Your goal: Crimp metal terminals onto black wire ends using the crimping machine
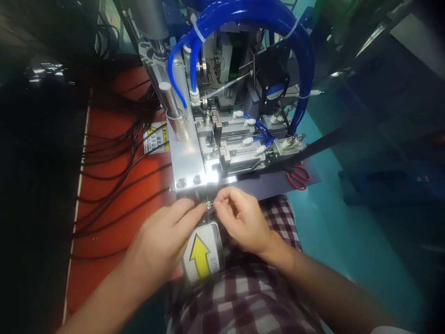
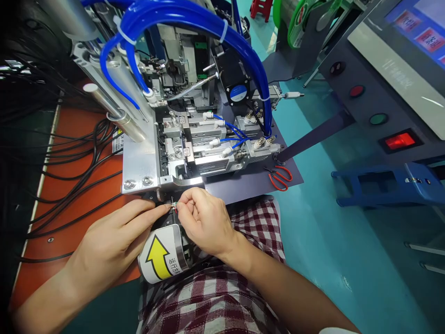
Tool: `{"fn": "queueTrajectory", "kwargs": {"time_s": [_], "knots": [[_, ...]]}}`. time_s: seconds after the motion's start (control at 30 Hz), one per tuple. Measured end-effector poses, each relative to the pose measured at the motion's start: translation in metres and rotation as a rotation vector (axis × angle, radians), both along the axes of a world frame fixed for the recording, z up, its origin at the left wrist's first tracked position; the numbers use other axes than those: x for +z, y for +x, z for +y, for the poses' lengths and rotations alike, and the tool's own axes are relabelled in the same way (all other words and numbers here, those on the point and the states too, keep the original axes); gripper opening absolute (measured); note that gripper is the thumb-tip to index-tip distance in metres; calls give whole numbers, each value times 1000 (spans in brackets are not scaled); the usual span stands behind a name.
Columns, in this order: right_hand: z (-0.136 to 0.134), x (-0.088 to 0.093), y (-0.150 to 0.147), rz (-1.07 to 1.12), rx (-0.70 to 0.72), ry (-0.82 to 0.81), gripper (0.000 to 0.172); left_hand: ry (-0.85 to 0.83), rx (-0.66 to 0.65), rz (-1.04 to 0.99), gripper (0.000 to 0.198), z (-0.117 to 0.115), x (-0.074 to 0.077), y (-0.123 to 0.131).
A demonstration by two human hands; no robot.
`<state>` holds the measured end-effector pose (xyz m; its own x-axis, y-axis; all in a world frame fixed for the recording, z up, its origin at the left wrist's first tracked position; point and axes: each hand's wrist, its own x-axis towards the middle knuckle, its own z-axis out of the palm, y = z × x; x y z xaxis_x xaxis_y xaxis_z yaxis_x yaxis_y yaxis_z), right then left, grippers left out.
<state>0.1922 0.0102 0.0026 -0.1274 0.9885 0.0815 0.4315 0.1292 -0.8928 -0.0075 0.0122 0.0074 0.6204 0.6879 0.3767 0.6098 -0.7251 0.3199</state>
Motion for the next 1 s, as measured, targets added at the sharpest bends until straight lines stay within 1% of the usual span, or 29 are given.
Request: {"fn": "queueTrajectory", "kwargs": {"time_s": [0.13,0.27,0.47,0.5,0.57,0.63,0.67,0.7,0.77,0.87,1.0], "knots": [[0,-1,1,24,3,-66,10,8,17,-7,30,-1,-2,0],[0,-3,3,8,10,-93,10,8,15,0,29,-1,-3,-1],[-1,4,-3,-34,-44,-146,12,-17,12,-8,31,-2,-3,-3],[-1,5,-5,-14,-64,-183,12,-19,8,-4,31,-2,-3,-3],[0,6,-6,90,-93,-313,12,-8,-1,7,32,0,-1,-2],[1,7,-4,223,-83,-475,12,8,-13,12,30,1,1,-1],[2,7,-3,261,-74,-530,12,14,-17,13,29,2,2,0],[2,8,-1,268,-71,-551,13,18,-19,13,29,2,3,0],[2,9,2,216,-91,-495,12,16,-20,15,28,2,3,1],[0,10,3,112,-119,-330,9,5,-4,7,29,1,2,0],[-1,8,0,54,-96,-243,8,-9,-7,4,29,1,3,0]]}}
